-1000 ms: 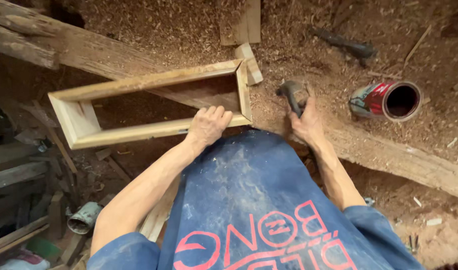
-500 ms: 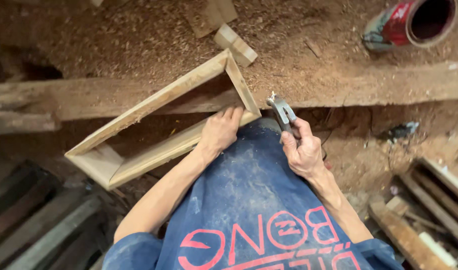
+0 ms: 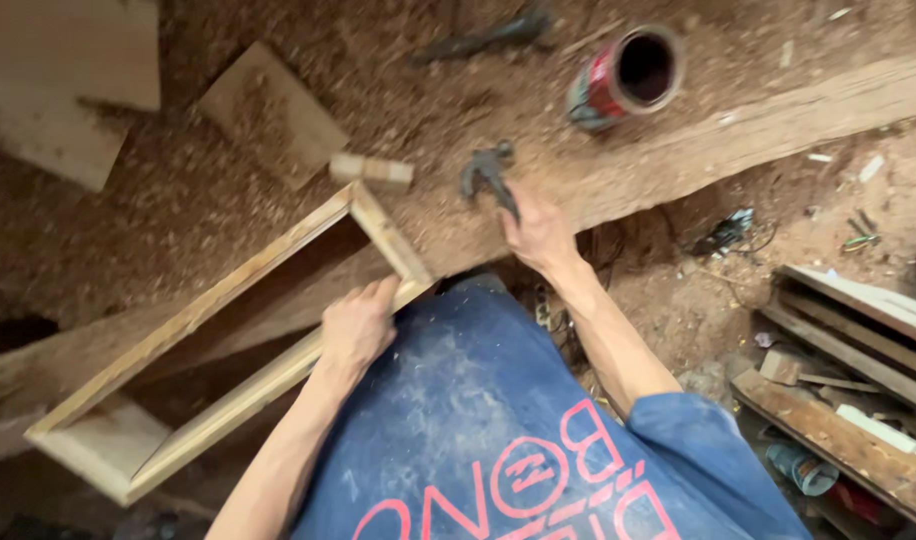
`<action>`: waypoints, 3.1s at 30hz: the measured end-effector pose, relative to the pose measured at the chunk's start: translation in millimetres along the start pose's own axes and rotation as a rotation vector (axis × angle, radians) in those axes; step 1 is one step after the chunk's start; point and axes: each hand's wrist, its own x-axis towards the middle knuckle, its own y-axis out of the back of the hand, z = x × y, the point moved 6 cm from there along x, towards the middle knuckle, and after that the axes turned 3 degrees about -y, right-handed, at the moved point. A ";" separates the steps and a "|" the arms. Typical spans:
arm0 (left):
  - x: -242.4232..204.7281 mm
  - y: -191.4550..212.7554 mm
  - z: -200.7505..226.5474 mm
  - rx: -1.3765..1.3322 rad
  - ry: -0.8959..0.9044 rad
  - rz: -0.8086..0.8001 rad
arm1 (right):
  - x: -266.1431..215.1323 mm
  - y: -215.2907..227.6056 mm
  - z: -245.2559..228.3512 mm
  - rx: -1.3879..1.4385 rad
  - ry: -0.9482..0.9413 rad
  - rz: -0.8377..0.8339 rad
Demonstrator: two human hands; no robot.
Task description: The person assembles a wooden box by aligning wood boards and hammering nails into the joints to secure the structure.
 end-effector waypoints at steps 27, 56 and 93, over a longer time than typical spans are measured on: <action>6.6 -14.2 0.5 0.248 0.431 -0.121 | 170.9 -13.4 235.1 -0.848 0.208 -1.365; -35.9 36.4 67.9 -0.269 0.299 0.948 | 162.4 165.1 23.8 -0.442 -0.041 -0.777; -16.5 8.6 26.3 -0.408 0.405 0.840 | 49.0 -24.0 80.9 -0.201 0.136 -0.608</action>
